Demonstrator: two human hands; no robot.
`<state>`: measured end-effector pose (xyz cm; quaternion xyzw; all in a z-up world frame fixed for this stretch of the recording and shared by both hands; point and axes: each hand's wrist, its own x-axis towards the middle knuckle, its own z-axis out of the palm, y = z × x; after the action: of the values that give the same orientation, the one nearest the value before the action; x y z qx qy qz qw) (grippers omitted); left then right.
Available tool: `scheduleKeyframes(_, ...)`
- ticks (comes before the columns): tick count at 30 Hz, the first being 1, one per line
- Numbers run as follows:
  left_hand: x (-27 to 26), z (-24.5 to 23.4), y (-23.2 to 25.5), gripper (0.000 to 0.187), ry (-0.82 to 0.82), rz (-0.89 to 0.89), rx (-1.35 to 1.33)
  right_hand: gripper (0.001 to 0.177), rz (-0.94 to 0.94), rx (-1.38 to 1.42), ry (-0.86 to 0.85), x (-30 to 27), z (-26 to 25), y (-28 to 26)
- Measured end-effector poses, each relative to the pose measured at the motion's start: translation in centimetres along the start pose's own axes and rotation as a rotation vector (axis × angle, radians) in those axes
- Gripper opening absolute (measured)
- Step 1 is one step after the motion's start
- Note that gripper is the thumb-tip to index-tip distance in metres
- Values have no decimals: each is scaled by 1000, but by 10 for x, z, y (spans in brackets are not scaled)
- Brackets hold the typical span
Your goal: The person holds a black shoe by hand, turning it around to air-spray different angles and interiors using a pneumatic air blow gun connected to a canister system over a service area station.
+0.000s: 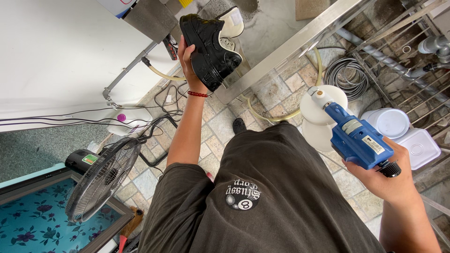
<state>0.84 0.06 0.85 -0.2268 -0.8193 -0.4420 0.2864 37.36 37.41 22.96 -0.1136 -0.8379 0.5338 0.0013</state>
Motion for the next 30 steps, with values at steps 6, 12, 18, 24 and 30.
scheduleKeyframes(6, 3, -3, 4, 66, -12, 39, -16, 38, -17, 48, 9, -2, 1, 5)
scheduleKeyframes(12, 3, -2, 2, 64, 14, 38, 6, 36, -24, -124, 15, 1, -1, 1)
scheduleKeyframes(18, 1, 0, -6, 62, 11, 14, -25, 35, -10, -28, 11, 3, 1, -2)
scheduleKeyframes(24, 2, -1, -4, 64, 15, 37, -12, 36, -92, -45, -2, 5, 0, -4)
scheduleKeyframes(30, 1, 0, -8, 64, 6, 37, -17, 36, 0, -69, 12, 5, 2, -1)
